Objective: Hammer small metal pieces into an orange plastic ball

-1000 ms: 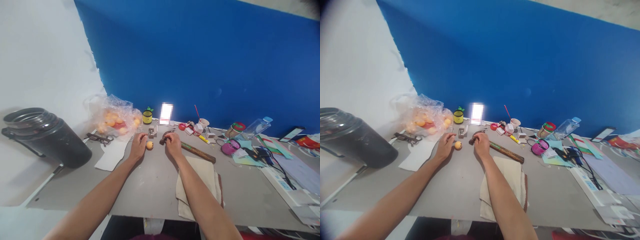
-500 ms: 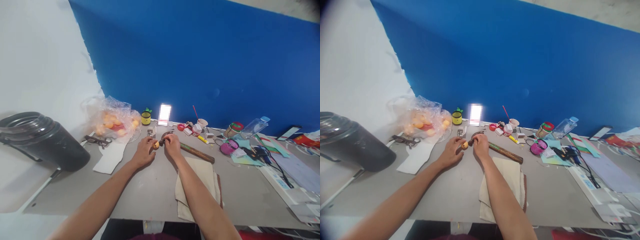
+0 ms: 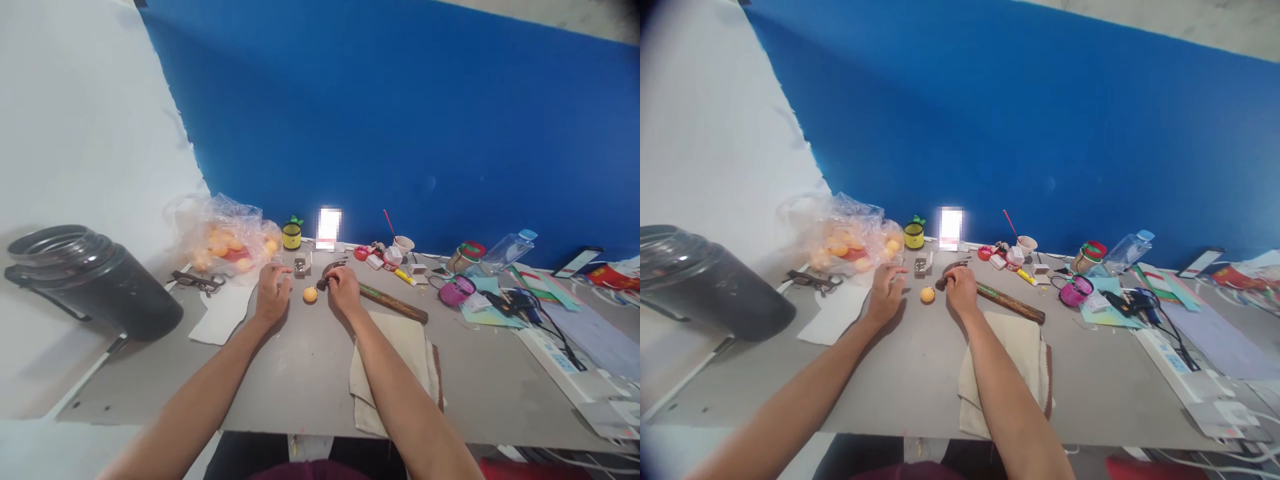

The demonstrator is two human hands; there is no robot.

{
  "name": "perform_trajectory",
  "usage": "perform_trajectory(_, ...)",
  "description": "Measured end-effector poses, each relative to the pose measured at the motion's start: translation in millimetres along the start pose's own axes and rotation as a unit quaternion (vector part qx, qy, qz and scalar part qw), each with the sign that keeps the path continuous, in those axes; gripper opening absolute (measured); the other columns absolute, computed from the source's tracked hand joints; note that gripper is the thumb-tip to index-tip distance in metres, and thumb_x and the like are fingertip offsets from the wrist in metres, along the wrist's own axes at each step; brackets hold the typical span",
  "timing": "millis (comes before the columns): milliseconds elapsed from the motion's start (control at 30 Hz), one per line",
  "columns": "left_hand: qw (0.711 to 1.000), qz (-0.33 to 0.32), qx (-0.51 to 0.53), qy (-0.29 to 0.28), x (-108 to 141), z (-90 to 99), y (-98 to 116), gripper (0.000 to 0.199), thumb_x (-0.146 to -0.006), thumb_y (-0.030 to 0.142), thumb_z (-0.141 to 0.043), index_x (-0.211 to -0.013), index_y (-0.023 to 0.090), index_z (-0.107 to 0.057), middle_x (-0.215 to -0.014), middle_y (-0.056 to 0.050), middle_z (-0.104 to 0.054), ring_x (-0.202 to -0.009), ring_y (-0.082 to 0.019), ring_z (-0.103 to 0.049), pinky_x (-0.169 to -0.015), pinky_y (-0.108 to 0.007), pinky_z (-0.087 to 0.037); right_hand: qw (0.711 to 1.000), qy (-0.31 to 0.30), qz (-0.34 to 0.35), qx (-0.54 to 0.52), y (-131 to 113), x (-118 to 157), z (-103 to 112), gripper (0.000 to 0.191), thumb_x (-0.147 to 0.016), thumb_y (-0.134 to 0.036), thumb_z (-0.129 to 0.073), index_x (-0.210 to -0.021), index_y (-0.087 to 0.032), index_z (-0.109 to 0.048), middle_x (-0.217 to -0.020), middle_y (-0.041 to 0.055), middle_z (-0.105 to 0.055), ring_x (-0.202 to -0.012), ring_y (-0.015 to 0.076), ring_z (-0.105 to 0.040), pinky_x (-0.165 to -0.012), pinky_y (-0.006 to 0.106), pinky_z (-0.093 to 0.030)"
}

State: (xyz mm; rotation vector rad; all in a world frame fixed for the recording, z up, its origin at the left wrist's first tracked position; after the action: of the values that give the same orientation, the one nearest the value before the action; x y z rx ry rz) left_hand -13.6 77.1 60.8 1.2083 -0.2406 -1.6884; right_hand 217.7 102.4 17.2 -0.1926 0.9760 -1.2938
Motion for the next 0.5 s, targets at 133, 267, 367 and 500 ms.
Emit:
perform_trajectory(133, 0.982, -0.125, 0.011, -0.139, 21, -32.2, 41, 0.026, -0.088, 0.028, -0.066, -0.111, 0.026, -0.077, -0.132, -0.013, -0.061, -0.128, -0.033, -0.056, -0.112, -0.054, -0.048, 1.0, -0.006, -0.001, 0.006, -1, -1, -1, 0.023, -0.087, -0.01, -0.055, -0.089, -0.022, -0.075, -0.101, 0.0088, -0.073, -0.103, 0.0269, -0.061, -0.099, 0.041, -0.047)
perform_trajectory(267, 0.972, -0.129, -0.055, -0.19, 30, -52.0, 37, 0.03, -0.083, 0.023, -0.069, -0.111, 0.025, -0.078, -0.136, -0.015, -0.061, -0.134, -0.037, -0.052, -0.114, -0.059, -0.044, 1.0, -0.01, -0.005, 0.003, -1, -2, -1, 0.022, -0.088, -0.011, -0.055, -0.09, -0.021, -0.075, -0.102, 0.0094, -0.073, -0.105, 0.0274, -0.061, -0.1, 0.042, -0.047)
perform_trajectory(367, 0.991, -0.058, -0.077, -0.091, 14, -30.5, 15, 0.022, -0.09, 0.028, -0.063, -0.107, 0.022, -0.075, -0.122, -0.015, -0.065, -0.121, -0.034, -0.06, -0.11, -0.054, -0.048, 1.0, -0.008, -0.007, -0.001, 0, -1, 0, 0.023, -0.089, -0.012, -0.055, -0.09, -0.022, -0.075, -0.103, 0.0092, -0.073, -0.105, 0.0278, -0.061, -0.1, 0.042, -0.048)
perform_trajectory(500, 0.997, 0.011, -0.046, 0.059, -4, 11.2, -11, 0.024, -0.099, 0.029, -0.046, -0.105, 0.022, -0.069, -0.11, -0.013, -0.067, -0.112, -0.03, -0.062, -0.108, -0.047, -0.048, 1.0, -0.003, -0.002, -0.008, -1, -1, 0, 0.022, -0.087, -0.011, -0.055, -0.087, -0.022, -0.074, -0.101, 0.0087, -0.073, -0.104, 0.0278, -0.062, -0.097, 0.042, -0.049)
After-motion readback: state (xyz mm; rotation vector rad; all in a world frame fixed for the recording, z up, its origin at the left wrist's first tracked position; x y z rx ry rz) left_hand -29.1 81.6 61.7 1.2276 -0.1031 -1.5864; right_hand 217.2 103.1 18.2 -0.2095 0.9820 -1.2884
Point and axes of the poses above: each hand's wrist, its own x-axis away from the middle knuckle, its own z-axis out of the back of the hand, y = z × x, the point moved 10 cm from there along -x, towards the middle knuckle
